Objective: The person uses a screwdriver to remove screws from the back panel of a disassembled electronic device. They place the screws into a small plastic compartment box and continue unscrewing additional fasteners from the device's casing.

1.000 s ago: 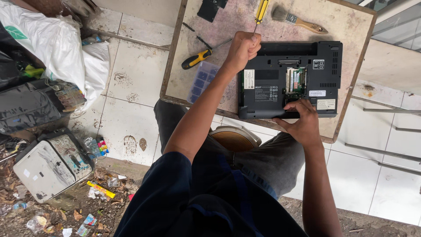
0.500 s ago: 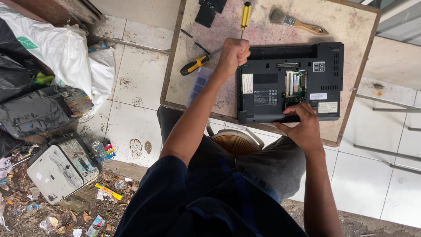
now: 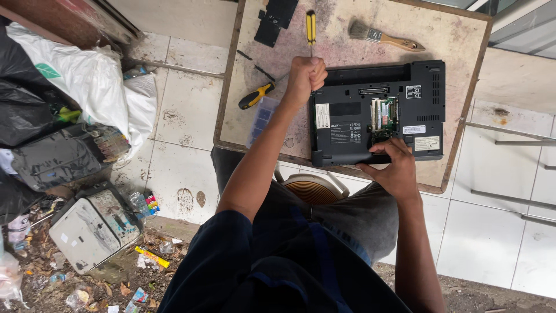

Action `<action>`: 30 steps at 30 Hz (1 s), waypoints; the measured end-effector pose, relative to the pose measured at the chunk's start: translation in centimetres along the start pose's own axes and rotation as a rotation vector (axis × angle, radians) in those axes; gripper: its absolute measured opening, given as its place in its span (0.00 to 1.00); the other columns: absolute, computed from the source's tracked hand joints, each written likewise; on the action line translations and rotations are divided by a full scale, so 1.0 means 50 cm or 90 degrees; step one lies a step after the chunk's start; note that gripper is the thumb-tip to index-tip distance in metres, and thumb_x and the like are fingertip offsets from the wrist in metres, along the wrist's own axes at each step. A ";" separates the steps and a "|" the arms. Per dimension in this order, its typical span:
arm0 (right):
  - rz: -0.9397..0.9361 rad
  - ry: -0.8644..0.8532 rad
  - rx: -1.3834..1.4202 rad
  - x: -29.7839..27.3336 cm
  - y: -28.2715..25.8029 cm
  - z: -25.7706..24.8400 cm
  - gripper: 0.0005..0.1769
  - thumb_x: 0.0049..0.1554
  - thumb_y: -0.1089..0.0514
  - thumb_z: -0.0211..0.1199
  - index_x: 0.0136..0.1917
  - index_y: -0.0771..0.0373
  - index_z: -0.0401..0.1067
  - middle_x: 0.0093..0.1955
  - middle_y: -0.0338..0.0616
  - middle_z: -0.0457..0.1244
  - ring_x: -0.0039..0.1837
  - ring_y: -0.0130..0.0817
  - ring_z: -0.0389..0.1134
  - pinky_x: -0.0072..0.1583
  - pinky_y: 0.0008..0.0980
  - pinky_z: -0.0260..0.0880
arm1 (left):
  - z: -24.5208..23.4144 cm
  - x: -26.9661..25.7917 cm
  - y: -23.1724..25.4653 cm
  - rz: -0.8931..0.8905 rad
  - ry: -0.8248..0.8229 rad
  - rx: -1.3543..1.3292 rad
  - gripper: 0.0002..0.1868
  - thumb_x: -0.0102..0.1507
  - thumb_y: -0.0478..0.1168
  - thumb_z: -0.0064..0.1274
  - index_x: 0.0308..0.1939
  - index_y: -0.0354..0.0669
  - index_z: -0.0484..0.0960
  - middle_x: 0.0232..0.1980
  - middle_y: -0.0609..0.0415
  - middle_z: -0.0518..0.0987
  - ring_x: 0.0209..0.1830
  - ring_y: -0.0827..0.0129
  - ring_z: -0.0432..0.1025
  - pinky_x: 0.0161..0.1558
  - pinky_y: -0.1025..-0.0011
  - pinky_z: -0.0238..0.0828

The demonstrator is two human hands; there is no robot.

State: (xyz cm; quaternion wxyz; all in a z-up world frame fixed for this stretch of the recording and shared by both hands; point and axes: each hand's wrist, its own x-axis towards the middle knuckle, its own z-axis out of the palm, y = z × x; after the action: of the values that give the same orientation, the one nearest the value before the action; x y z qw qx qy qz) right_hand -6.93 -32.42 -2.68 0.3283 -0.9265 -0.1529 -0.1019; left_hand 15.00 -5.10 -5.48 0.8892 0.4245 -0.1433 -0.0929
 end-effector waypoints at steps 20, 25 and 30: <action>-0.086 0.066 0.082 0.262 -0.283 -0.190 0.17 0.67 0.57 0.75 0.64 0.66 0.75 0.40 0.48 0.68 0.40 0.47 0.72 0.42 0.40 0.73 | 0.031 -0.018 0.004 0.181 -0.063 0.212 0.34 0.76 0.37 0.49 0.13 0.51 0.59 0.14 0.63 0.53 0.14 0.84 0.46 0.19 0.81 0.42; -0.201 0.037 0.038 0.427 -0.355 -0.143 0.19 0.74 0.52 0.65 0.71 0.66 0.73 0.30 0.43 0.64 0.31 0.45 0.68 0.35 0.42 0.68 | 0.022 -0.020 0.007 0.237 -0.132 0.299 0.33 0.78 0.41 0.46 0.15 0.52 0.65 0.11 0.58 0.55 0.13 0.79 0.44 0.21 0.76 0.48; -0.051 -0.106 -0.270 0.487 -0.292 -0.048 0.16 0.71 0.41 0.62 0.48 0.52 0.78 0.33 0.52 0.67 0.38 0.69 0.74 0.37 0.62 0.74 | 0.048 -0.036 0.119 0.247 -0.185 0.413 0.28 0.77 0.38 0.42 0.19 0.47 0.61 0.15 0.54 0.59 0.17 0.75 0.55 0.23 0.71 0.53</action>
State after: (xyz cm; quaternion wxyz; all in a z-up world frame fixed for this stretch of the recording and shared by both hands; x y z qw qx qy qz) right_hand 10.48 -17.94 14.63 0.1082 -0.9732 -0.1913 -0.0682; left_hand 12.79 -2.62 0.29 0.6804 0.6308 -0.3669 0.0675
